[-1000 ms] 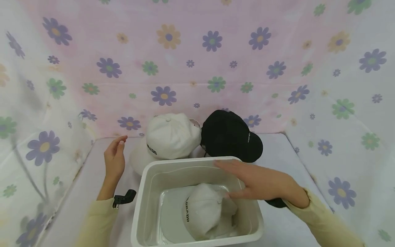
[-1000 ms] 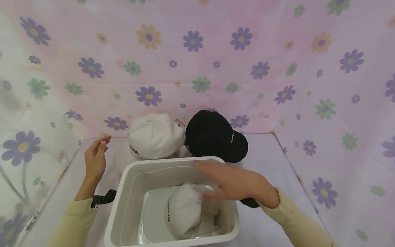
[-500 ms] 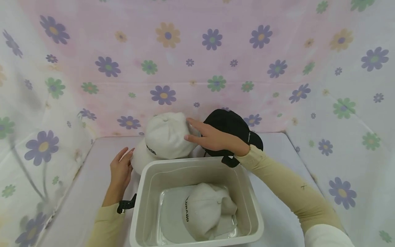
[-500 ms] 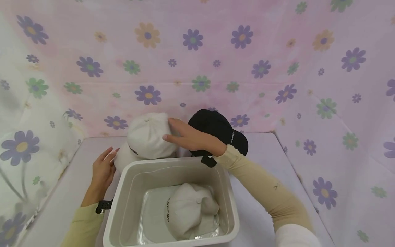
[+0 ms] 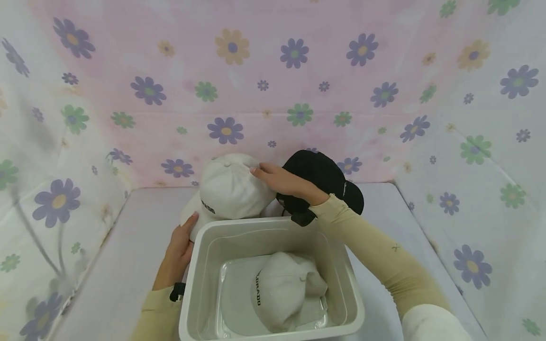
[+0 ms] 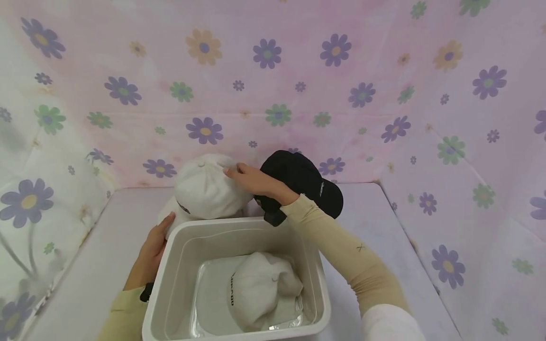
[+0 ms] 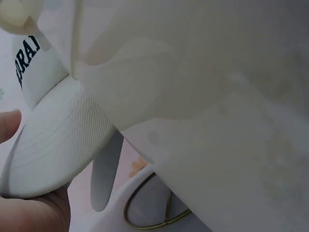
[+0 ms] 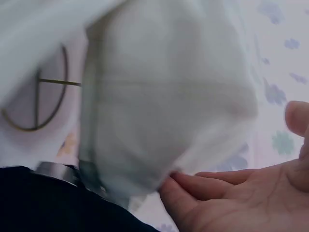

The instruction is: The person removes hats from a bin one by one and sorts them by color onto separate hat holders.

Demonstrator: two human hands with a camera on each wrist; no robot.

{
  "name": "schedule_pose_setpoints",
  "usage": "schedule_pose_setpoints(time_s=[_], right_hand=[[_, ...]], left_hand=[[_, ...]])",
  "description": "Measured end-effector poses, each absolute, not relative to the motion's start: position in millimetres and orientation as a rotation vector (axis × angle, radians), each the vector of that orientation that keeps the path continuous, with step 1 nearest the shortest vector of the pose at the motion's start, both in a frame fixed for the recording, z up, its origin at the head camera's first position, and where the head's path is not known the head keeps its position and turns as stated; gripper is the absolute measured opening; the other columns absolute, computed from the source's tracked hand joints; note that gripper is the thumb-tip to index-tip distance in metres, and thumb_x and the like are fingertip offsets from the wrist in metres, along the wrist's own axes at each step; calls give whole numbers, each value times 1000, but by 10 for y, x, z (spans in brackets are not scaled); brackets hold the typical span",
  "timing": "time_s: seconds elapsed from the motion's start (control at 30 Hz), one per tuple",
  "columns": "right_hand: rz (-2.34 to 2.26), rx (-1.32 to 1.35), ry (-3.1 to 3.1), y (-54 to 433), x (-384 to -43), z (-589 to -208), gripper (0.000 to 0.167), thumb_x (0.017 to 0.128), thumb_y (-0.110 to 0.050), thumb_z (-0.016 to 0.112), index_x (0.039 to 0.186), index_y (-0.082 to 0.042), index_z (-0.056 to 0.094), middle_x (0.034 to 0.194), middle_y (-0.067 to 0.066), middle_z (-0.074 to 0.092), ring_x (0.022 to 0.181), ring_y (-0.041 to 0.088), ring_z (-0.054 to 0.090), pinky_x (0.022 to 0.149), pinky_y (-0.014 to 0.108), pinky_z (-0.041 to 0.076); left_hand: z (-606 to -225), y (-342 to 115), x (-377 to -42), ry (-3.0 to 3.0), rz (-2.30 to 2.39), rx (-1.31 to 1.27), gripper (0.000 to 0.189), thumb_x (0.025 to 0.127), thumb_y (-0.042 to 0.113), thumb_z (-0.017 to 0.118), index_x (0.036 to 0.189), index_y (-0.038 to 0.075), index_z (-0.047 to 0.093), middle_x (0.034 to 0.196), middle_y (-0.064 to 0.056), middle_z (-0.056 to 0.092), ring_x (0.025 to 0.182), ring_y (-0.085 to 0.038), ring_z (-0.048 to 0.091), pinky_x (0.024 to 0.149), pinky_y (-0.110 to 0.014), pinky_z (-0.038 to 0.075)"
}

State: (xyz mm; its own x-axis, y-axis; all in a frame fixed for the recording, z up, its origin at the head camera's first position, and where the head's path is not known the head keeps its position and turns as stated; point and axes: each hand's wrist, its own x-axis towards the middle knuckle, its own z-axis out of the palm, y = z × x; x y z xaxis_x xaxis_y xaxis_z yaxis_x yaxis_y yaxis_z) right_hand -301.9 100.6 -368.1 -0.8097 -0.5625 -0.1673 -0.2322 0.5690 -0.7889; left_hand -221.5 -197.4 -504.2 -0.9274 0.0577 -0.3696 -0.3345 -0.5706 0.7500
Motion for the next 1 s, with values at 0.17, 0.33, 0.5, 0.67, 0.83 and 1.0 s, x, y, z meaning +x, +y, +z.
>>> schedule_pose_setpoints(time_s=[0.17,0.33,0.5,0.67,0.83,1.0], right_hand=[[-1234,-514,2305,1086,-3115,-3618,62,110,-49,35,144,1,48,134,15,54,126,27,51,113,43,39],[-1248,-465,2267,1073,-3188,-3622,66,109,-51,35,121,12,52,107,17,53,98,27,50,103,43,42],[-1273,-374,2228,1018,-3236,-3622,67,109,-52,37,158,-6,34,165,10,31,150,27,33,120,49,33],[-1427,-302,2143,992,-3304,-3633,50,110,-45,40,113,1,59,117,8,55,107,18,52,109,43,42],[-1616,-215,1971,979,-3363,-3637,55,109,-41,46,121,12,54,117,17,58,107,24,57,105,37,42],[-1645,-158,1889,967,-3367,-3665,64,105,-38,55,151,5,41,147,19,51,129,35,57,109,49,47]], left_hand=[[-5088,-1980,-2236,1395,2550,-400,29,108,31,49,132,19,39,120,13,57,114,-1,53,97,-17,46],[-5144,-2027,-2304,1488,2529,-355,34,107,33,51,136,18,38,124,14,55,117,1,53,99,-16,46],[-5156,-2044,-2371,1595,2489,-416,60,105,35,55,154,11,31,128,12,53,117,1,55,99,-17,48],[-5074,-2074,-2444,1769,2390,-520,72,103,41,57,158,5,28,128,8,52,113,1,56,95,-15,50],[-4930,-2123,-2563,1934,2289,-578,69,102,43,60,152,1,37,115,8,56,100,2,59,83,-15,53],[-4847,-2171,-2691,1999,2237,-589,70,100,43,63,149,-2,42,101,10,59,89,1,61,75,-16,54]])
